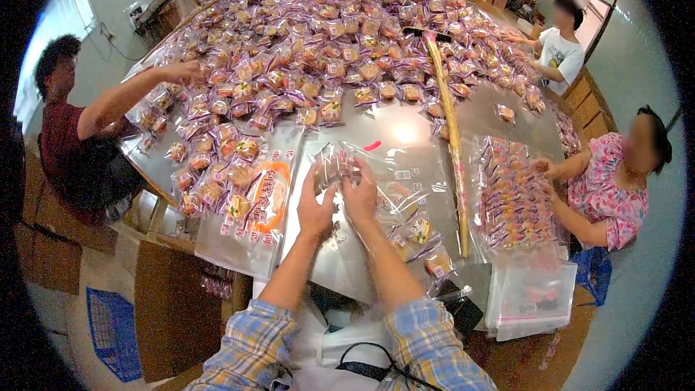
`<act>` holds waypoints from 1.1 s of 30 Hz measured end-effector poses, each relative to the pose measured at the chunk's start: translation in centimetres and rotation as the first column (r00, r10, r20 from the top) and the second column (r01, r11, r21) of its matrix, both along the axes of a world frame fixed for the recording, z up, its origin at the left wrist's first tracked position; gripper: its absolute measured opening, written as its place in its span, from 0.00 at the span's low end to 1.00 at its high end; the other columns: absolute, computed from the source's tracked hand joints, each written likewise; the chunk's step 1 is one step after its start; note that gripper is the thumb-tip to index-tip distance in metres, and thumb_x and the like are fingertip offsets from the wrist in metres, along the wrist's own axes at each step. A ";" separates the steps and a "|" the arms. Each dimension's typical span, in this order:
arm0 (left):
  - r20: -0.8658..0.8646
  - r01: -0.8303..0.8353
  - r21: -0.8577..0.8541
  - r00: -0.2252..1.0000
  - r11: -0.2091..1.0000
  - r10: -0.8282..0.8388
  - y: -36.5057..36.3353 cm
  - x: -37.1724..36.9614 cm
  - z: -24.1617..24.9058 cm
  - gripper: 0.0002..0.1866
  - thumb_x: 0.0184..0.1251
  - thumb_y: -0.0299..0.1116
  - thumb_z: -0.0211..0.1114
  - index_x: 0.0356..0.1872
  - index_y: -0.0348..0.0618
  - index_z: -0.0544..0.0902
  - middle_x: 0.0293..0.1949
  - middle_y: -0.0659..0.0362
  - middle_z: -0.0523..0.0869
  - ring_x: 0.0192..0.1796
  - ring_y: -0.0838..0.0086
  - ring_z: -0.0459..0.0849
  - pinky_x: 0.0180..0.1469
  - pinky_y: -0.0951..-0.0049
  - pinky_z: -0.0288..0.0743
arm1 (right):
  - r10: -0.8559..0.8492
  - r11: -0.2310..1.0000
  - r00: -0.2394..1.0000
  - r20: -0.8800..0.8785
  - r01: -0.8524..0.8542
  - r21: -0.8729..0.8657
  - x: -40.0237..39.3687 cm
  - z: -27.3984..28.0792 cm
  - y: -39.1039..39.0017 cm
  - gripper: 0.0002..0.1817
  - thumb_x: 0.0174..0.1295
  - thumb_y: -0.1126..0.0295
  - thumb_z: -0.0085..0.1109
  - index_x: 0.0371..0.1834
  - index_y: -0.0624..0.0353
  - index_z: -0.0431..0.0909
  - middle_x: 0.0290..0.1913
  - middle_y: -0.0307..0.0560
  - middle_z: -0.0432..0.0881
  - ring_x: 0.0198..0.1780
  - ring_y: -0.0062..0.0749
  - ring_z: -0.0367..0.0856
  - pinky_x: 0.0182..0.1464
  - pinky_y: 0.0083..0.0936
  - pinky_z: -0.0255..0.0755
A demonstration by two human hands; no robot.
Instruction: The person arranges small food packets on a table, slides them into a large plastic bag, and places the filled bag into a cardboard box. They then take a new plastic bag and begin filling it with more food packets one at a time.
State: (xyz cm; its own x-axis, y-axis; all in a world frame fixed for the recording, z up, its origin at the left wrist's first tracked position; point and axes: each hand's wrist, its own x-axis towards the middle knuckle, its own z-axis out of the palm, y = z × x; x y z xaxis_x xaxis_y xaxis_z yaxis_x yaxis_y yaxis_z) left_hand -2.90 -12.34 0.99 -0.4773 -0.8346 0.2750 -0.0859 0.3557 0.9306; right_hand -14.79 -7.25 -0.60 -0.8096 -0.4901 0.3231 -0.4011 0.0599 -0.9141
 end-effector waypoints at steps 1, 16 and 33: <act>-0.001 -0.018 0.003 1.000 1.000 0.018 -0.1 -0.1 -0.3 0.37 0.72 0.33 0.69 0.81 0.43 0.67 0.71 0.47 0.81 0.69 0.58 0.84 0.70 0.61 0.78 | 0.027 0.999 0.999 -0.036 -0.025 0.047 -0.1 -0.2 0.2 0.27 0.67 0.76 0.66 0.71 0.64 0.76 0.58 0.58 0.87 0.54 0.43 0.89 0.59 0.35 0.81; -0.128 0.155 0.350 0.985 0.924 -0.117 -1.9 0.7 0.9 0.36 0.75 0.44 0.73 0.79 0.40 0.72 0.66 0.49 0.84 0.62 0.67 0.84 0.66 0.67 0.77 | 0.072 0.996 0.990 -0.117 -0.065 0.062 2.3 0.6 2.7 0.27 0.69 0.65 0.69 0.70 0.59 0.79 0.58 0.54 0.86 0.56 0.45 0.87 0.59 0.39 0.79; -0.099 0.015 -0.101 0.995 0.995 -0.025 -1.8 1.6 0.2 0.20 0.79 0.34 0.66 0.66 0.38 0.83 0.61 0.45 0.85 0.62 0.59 0.86 0.59 0.65 0.84 | 0.043 0.961 0.959 -0.281 0.037 0.274 2.6 1.2 2.0 0.28 0.67 0.66 0.65 0.72 0.51 0.78 0.60 0.50 0.87 0.57 0.53 0.81 0.64 0.47 0.73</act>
